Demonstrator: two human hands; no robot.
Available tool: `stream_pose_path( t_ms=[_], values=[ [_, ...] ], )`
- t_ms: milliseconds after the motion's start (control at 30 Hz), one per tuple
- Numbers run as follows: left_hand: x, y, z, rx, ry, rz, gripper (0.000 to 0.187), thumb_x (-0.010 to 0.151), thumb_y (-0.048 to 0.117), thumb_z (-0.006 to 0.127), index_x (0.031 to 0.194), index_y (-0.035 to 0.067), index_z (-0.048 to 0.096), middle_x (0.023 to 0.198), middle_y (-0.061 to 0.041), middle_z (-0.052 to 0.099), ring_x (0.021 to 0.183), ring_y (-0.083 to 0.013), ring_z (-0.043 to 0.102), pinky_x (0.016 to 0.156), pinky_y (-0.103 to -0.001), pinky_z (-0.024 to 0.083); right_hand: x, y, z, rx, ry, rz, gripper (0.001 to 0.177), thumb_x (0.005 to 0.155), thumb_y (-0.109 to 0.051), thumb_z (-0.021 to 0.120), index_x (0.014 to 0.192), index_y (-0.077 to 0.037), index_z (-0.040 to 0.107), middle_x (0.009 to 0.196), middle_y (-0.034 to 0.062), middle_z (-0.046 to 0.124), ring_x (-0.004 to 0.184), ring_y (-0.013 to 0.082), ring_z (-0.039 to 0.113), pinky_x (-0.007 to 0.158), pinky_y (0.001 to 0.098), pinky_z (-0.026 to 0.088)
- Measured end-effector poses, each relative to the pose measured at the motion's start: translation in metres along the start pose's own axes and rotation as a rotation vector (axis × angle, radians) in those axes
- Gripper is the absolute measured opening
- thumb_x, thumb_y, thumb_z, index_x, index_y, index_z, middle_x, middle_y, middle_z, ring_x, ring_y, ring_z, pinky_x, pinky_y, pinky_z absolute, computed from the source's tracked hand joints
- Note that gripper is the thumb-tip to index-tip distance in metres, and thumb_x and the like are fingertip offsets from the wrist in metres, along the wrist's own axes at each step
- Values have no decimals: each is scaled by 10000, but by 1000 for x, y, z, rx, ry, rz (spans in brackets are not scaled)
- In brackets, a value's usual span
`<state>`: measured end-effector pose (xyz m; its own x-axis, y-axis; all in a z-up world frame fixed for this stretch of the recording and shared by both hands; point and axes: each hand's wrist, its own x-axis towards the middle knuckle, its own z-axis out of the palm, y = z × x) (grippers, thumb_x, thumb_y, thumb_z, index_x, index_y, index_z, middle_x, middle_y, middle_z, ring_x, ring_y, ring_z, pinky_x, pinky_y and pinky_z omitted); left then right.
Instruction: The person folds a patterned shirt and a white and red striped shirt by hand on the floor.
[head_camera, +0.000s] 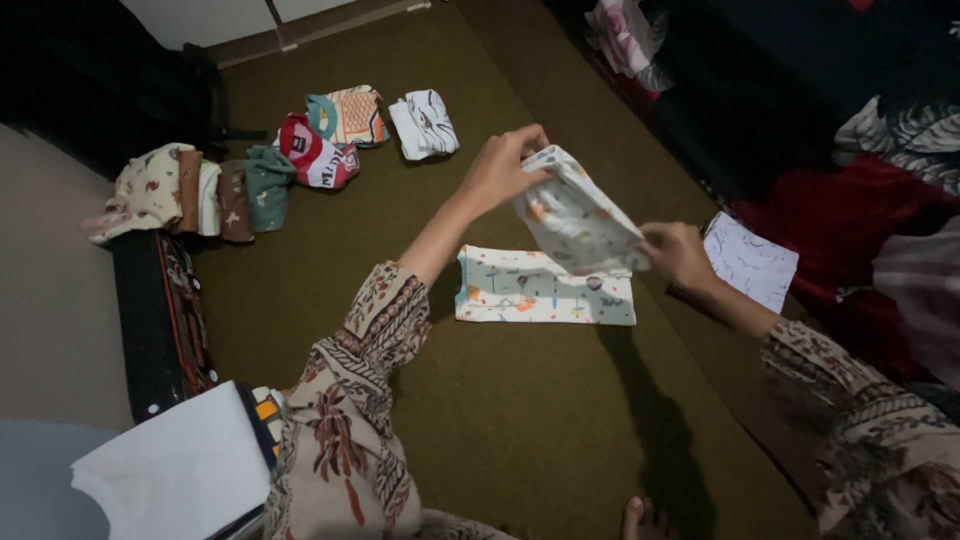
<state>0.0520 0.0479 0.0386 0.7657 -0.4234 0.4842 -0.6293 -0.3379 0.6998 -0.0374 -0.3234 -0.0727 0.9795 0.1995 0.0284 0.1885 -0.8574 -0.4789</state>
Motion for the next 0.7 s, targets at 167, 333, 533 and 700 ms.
stream_pose_path(
  t_ms=[167,333,533,700],
  values=[
    [-4,-2,2,28,-114,-128,311,844,180,913,1100,82,767,994,-114,879,872,-234,870,790,-388,659,-4,-3,1,-74,27,2,211,1044,-177,756,1214,-106,858,1000,114,867,642,198,780,609,372,647],
    [-1,-6,-3,16,-94,-117,278,863,223,932,1070,92,801,973,-98,888,888,-222,873,798,-395,649,-8,-20,-2,-88,-28,90,202,1033,-250,799,1163,-119,880,889,117,877,619,192,759,629,416,613],
    [-2,-3,10,-62,-75,-36,298,914,221,902,1155,79,797,1049,-103,879,964,-230,872,845,-392,666,-11,-30,-6,-108,-22,91,231,990,-276,832,1163,-131,882,875,150,853,660,269,795,690,461,634],
    [1,24,40,6,-115,61,327,911,240,892,1176,74,797,1092,-129,859,953,-279,839,826,-422,644,-4,-35,-13,-84,-149,-54,650,812,-404,976,1342,-90,769,1251,149,830,1131,301,788,954,468,620]
  ],
)
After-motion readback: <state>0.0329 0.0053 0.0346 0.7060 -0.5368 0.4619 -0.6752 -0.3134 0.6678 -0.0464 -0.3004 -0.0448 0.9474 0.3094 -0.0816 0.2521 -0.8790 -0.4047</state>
